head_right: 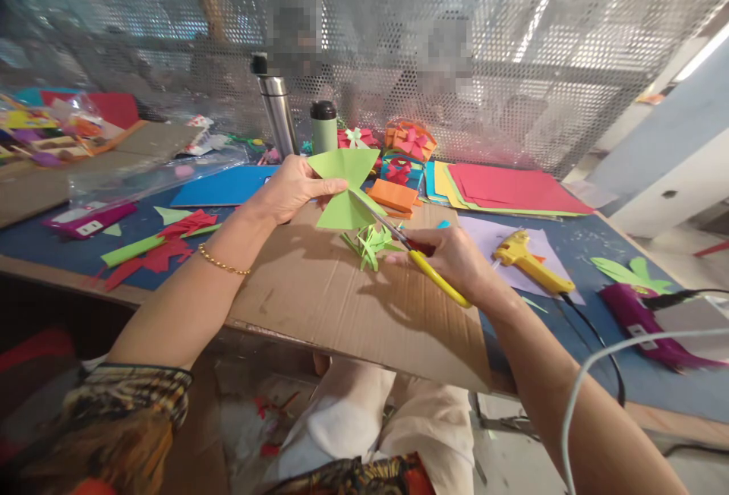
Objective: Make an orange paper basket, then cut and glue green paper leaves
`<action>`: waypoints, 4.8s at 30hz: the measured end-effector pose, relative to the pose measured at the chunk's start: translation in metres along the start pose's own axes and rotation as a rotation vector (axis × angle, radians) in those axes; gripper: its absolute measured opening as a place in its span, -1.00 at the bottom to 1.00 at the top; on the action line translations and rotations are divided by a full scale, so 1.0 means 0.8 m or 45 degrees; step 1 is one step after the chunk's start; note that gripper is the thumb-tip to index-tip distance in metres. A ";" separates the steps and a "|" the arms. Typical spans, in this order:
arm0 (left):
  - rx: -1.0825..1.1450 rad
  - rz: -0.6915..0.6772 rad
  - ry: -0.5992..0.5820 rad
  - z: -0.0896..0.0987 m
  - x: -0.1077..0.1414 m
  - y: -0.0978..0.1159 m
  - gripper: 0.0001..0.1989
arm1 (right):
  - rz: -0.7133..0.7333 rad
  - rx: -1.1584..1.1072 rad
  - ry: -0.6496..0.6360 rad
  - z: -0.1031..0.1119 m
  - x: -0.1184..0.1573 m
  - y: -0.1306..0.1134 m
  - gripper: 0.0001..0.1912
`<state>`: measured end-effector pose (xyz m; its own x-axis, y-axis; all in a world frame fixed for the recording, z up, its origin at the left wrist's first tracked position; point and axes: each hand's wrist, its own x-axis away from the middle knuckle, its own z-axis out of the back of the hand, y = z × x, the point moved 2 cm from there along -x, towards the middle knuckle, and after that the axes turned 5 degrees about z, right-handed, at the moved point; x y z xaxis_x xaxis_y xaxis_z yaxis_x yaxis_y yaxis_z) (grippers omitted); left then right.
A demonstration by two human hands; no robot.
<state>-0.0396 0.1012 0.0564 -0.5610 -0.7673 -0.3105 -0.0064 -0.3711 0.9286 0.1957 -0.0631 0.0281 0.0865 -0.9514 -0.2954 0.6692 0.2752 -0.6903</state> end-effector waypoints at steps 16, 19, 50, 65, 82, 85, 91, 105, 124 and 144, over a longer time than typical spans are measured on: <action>0.115 -0.019 0.181 0.001 0.001 0.003 -0.76 | 0.002 -0.098 0.004 -0.004 -0.004 -0.010 -0.35; 0.215 -0.115 0.491 0.003 -0.003 0.001 -0.73 | 0.008 -0.141 0.093 -0.008 -0.007 -0.011 -0.31; 0.385 -0.330 1.087 -0.041 0.003 0.040 -0.60 | 0.012 -0.406 0.159 -0.069 0.001 -0.093 -0.32; 0.396 -0.338 1.002 -0.051 0.002 0.037 -0.78 | -0.064 -0.425 0.149 -0.066 0.003 -0.090 -0.30; 0.420 -0.235 0.962 -0.054 0.007 0.045 -0.66 | -0.137 -0.541 0.188 -0.066 0.002 -0.084 -0.24; 0.417 -0.240 0.956 -0.053 0.007 0.045 -0.66 | -0.174 -0.572 0.188 -0.065 0.002 -0.085 -0.22; 0.439 -0.220 0.930 -0.055 0.006 0.045 -0.66 | -0.193 -0.570 0.215 -0.065 0.002 -0.084 -0.18; 0.432 -0.215 0.905 -0.064 0.012 0.045 -0.62 | -0.188 -0.602 0.230 -0.066 0.001 -0.082 -0.15; 0.452 -0.183 0.852 -0.068 0.011 0.044 -0.62 | -0.170 -0.508 0.290 -0.067 -0.001 -0.075 -0.20; 0.542 -0.168 0.766 -0.058 0.008 0.041 -0.73 | -0.169 -0.651 0.299 -0.069 -0.004 -0.061 -0.19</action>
<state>-0.0049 0.0597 0.0754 0.0151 -0.9292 -0.3693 -0.4304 -0.3394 0.8364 0.1220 -0.0661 0.0260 -0.1791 -0.9424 -0.2826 0.2165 0.2424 -0.9457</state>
